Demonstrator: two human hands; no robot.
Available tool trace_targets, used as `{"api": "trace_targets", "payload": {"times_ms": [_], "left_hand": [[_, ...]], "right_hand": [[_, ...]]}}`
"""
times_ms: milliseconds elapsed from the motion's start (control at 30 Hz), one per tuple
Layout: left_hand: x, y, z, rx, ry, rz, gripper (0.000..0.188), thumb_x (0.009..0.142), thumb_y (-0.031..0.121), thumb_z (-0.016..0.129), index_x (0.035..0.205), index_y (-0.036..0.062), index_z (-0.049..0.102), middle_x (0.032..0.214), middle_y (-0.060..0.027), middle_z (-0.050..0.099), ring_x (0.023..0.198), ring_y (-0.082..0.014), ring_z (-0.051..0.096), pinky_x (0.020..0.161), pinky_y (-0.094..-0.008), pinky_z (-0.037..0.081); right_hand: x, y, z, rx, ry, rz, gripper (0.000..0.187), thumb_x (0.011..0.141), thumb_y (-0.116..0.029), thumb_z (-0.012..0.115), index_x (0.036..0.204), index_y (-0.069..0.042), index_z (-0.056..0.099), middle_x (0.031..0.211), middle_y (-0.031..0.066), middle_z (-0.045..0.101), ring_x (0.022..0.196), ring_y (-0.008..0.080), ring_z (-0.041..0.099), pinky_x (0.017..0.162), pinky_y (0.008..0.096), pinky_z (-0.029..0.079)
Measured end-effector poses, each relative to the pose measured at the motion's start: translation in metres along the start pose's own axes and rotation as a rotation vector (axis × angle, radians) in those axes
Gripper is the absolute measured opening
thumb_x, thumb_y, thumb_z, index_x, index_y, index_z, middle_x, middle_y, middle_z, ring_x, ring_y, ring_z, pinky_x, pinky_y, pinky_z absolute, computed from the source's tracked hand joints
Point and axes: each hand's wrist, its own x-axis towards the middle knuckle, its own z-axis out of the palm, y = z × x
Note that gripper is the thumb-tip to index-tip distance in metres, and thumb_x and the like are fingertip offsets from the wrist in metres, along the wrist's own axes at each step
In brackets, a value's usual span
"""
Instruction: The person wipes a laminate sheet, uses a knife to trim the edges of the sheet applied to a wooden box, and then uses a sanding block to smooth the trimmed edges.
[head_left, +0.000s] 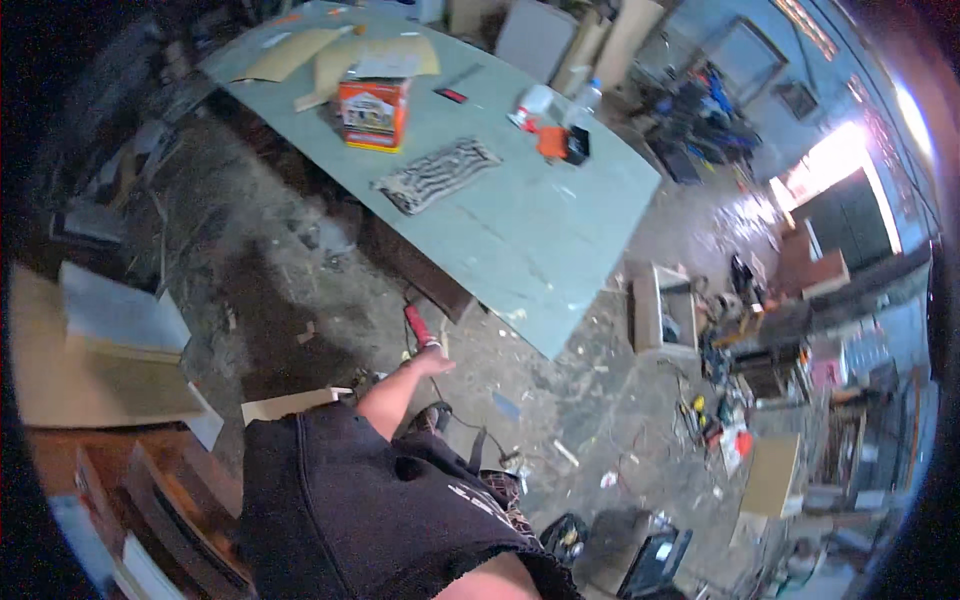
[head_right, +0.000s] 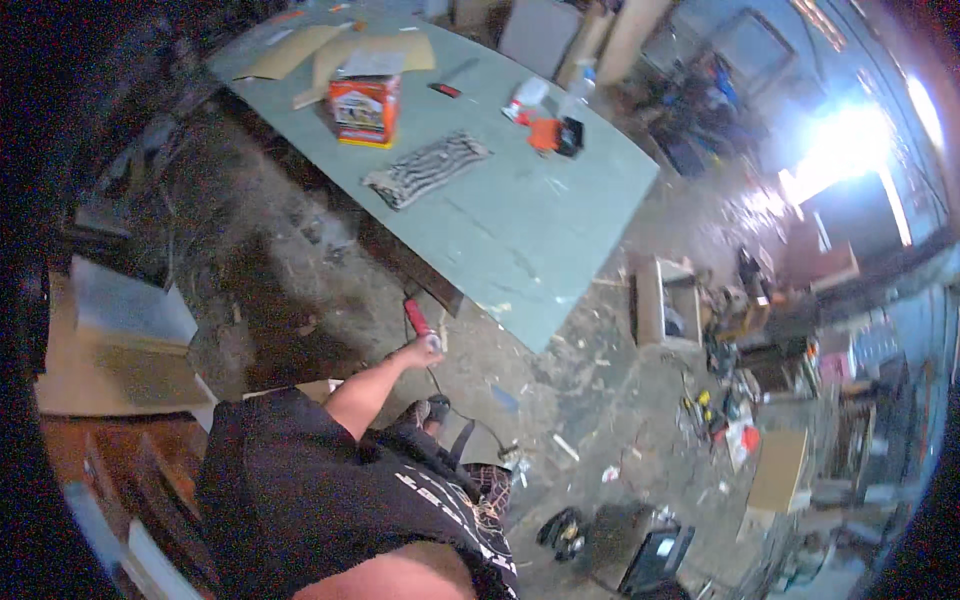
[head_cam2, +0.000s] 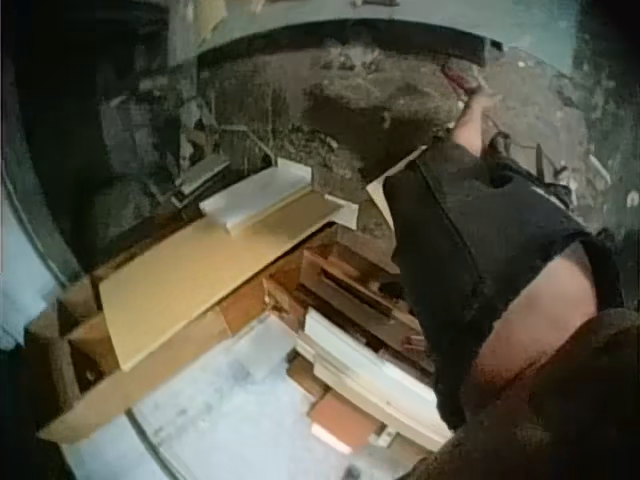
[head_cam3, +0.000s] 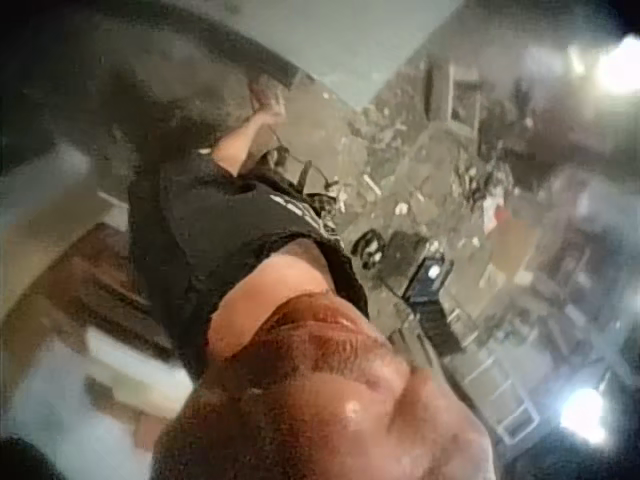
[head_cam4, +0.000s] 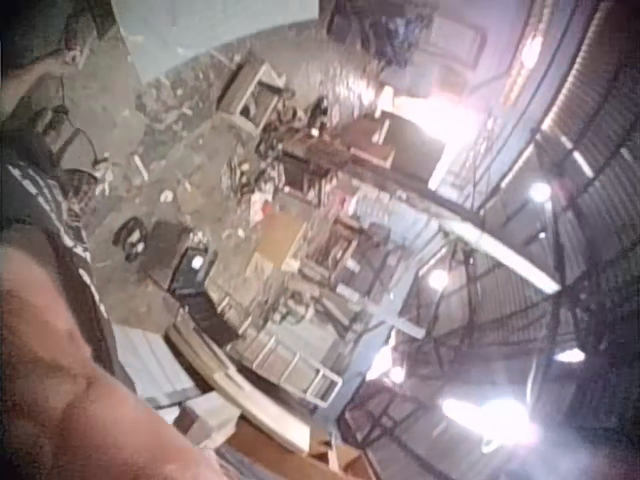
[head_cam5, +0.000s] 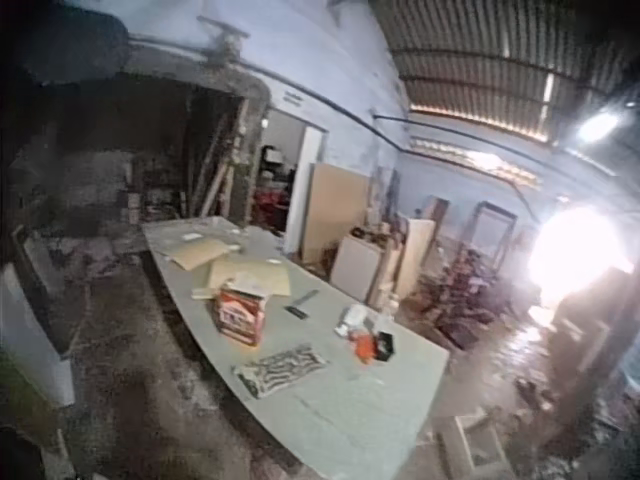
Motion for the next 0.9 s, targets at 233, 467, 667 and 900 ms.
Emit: {"api": "trace_targets", "payload": {"times_ms": [233,467,667,900], "left_hand": [[-0.01,0.022,-0.042,-0.672,0.055,-0.528,0.035,0.087,0.039,0.055,0.082,0.0085,0.072,0.081,-0.0152,0.071,0.074,-0.0325,0.069,0.074,-0.0454,0.051],[-0.194,-0.038,0.034,-0.157,0.107,-0.791,0.025,0.086,0.033,0.059,0.079,0.0103,0.067,0.078,-0.0123,0.067,0.077,-0.0264,0.067,0.073,-0.0411,0.053],[-0.273,0.034,0.077,-0.124,0.404,-1.04,0.018,0.088,0.025,0.056,0.076,0.0131,0.061,0.071,-0.008,0.063,0.067,-0.0262,0.063,0.061,-0.0426,0.052],[-0.231,0.136,0.147,-0.843,0.672,-1.334,0.019,0.088,0.023,0.057,0.089,0.0072,0.068,0.081,-0.0131,0.069,0.075,-0.0309,0.067,0.064,-0.0429,0.053]], "right_hand": [[0.091,-0.297,0.091,-0.275,-0.033,-0.775,0.03,0.096,-0.025,0.062,0.078,-0.002,0.058,0.062,-0.0058,0.038,0.055,0.0072,0.039,0.046,0.0279,0.028],[0.065,-0.444,0.328,-0.365,-0.523,-1.391,0.031,0.094,-0.015,0.065,0.117,0.006,0.064,0.094,0.0052,0.065,0.083,0.0124,0.056,0.074,0.0264,0.046],[0.038,-0.44,0.506,-0.47,-0.634,-1.316,0.042,0.094,-0.016,0.062,0.131,0.003,0.057,0.117,0.0207,0.065,0.104,0.0314,0.061,0.095,0.0425,0.046],[-0.014,-0.428,0.576,-0.586,-1.104,-1.853,0.026,0.092,-0.012,0.061,0.116,-0.001,0.063,0.108,0.0185,0.063,0.102,0.0336,0.06,0.091,0.0424,0.046]]}}
